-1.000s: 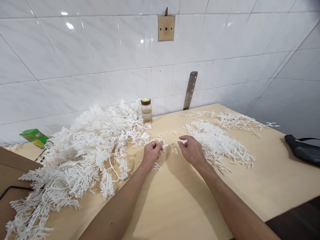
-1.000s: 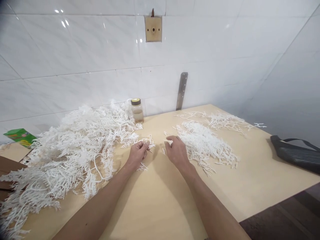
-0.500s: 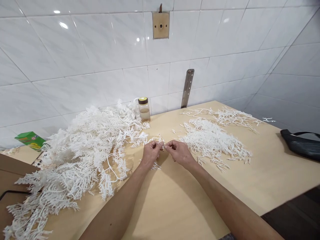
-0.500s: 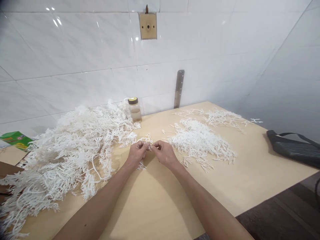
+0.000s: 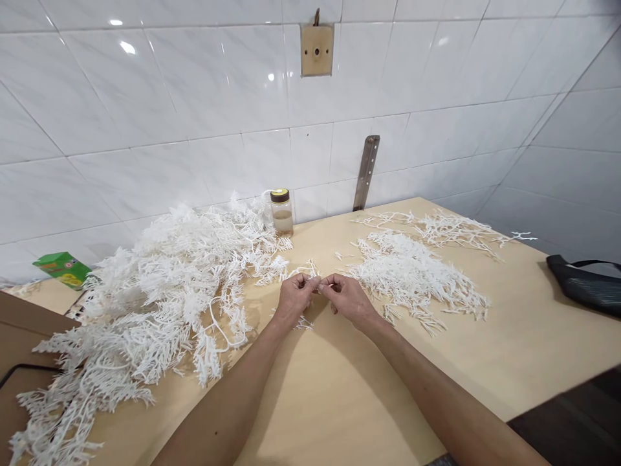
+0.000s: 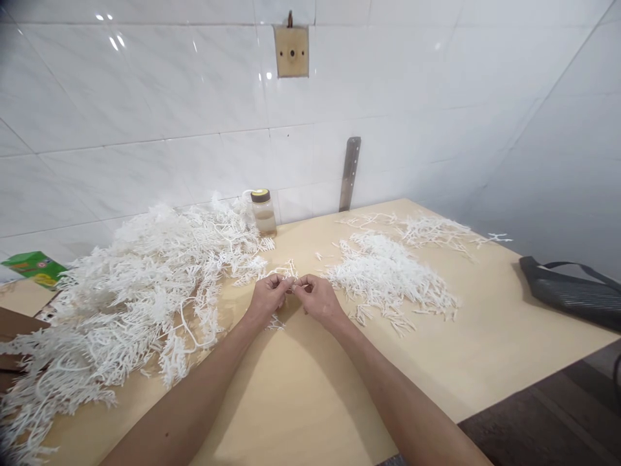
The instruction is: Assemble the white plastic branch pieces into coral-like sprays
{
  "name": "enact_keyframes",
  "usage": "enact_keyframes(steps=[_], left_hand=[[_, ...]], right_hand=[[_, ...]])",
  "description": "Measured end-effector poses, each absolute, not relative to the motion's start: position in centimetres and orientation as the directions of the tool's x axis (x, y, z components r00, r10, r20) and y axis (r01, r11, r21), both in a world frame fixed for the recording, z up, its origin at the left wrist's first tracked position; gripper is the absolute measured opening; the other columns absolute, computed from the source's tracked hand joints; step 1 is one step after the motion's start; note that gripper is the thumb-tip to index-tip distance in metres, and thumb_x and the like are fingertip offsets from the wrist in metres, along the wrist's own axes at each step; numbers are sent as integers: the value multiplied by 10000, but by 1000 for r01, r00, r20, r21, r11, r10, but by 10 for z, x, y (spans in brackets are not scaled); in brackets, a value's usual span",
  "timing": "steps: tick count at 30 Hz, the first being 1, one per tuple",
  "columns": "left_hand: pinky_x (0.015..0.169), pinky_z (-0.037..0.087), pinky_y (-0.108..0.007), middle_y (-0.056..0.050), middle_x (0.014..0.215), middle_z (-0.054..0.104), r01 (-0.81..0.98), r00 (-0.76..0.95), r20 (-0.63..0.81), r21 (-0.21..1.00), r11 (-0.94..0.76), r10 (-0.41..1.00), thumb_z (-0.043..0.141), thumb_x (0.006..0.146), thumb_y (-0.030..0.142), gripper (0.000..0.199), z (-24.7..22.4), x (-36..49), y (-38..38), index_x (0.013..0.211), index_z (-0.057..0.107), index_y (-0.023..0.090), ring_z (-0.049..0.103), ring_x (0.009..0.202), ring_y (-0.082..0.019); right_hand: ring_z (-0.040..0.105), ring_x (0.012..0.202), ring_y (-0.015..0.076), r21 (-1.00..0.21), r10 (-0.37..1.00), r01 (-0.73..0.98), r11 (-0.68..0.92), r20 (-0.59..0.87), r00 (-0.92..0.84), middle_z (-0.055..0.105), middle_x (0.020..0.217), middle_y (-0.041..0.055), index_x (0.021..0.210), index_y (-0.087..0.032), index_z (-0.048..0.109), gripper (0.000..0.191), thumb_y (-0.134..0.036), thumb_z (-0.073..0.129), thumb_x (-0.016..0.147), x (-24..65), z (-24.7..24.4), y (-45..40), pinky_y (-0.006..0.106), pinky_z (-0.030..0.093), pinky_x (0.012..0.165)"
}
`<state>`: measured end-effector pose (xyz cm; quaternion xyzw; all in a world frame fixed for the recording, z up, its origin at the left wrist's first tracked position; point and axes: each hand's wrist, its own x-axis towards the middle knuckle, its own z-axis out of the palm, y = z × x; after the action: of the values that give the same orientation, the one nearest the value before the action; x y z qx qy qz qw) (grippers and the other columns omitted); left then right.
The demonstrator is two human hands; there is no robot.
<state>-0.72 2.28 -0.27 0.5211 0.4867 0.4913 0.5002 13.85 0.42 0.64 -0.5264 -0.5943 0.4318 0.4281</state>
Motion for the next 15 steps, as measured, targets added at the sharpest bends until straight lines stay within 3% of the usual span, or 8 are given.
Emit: enact_keyframes(steps=[3, 8, 13, 15], left_hand=[[400, 244, -212, 67, 435, 434, 38, 58, 32, 999, -34, 998, 700, 718, 519, 385, 0, -8, 22, 619, 541, 183, 348, 370, -66], [476, 290, -213, 46, 516, 474, 111, 24, 100, 989, -103, 995, 650, 755, 446, 325, -4, -7, 26, 610, 542, 176, 378, 478, -80], [509, 319, -213, 42, 545, 475, 132, -98, 128, 985, -115, 987, 633, 765, 416, 313, -6, -8, 29, 601, 516, 176, 400, 524, -89], [477, 304, -212, 48, 519, 471, 75, -81, 84, 994, -78, 993, 634, 773, 456, 335, -4, -9, 27, 623, 524, 177, 388, 477, -82]], right_hand=[[513, 461, 106, -933, 983, 315, 173, 145, -110, 626, 695, -3, 788, -192, 588, 199, -381, 550, 836, 139, 4, 5, 242, 419, 450], [561, 796, 182, -775, 880, 420, 473, 436, -187, 585, 842, 57, 776, -199, 568, 110, -242, 499, 850, 138, 6, 3, 268, 459, 582], [556, 882, 185, -769, 845, 359, 530, 444, -298, 574, 986, 91, 828, -203, 577, 101, -240, 494, 873, 134, 15, -6, 254, 458, 582], [569, 864, 185, -779, 865, 376, 502, 438, -247, 593, 967, 84, 833, -201, 586, 104, -259, 506, 866, 135, 13, -4, 263, 462, 599]])
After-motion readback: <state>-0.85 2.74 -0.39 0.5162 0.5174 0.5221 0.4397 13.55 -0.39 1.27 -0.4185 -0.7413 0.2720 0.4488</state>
